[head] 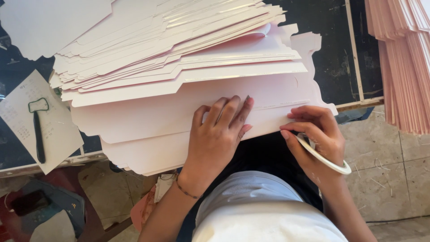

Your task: Applying double-sided tape to a stack of pre-cut paper folders in a production environment.

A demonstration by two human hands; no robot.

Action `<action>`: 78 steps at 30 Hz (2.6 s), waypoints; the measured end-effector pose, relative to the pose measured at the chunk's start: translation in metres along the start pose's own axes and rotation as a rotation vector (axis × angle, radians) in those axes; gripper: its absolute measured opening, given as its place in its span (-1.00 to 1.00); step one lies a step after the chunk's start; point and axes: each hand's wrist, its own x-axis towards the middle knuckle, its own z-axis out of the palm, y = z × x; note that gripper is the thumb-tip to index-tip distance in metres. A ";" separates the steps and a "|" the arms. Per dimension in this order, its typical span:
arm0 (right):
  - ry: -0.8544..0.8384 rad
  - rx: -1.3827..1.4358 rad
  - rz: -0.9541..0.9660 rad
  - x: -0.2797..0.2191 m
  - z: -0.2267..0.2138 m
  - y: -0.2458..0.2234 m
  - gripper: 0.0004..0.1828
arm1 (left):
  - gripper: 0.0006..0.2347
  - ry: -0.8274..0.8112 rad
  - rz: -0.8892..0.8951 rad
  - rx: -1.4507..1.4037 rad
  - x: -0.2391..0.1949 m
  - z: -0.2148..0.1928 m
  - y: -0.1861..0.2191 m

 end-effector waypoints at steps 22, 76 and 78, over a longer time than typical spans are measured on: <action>-0.257 -0.027 -0.052 0.019 0.055 -0.044 -0.93 | -0.29 -0.218 -0.525 -0.429 -0.019 -0.055 -0.009; -0.005 -0.141 -0.011 0.037 -0.050 0.035 -0.92 | -0.42 -0.008 -0.104 -0.032 0.023 -0.024 0.003; -0.034 -0.189 0.009 0.033 -0.050 0.035 -0.96 | -0.59 -0.141 -0.029 -0.024 0.022 -0.017 0.034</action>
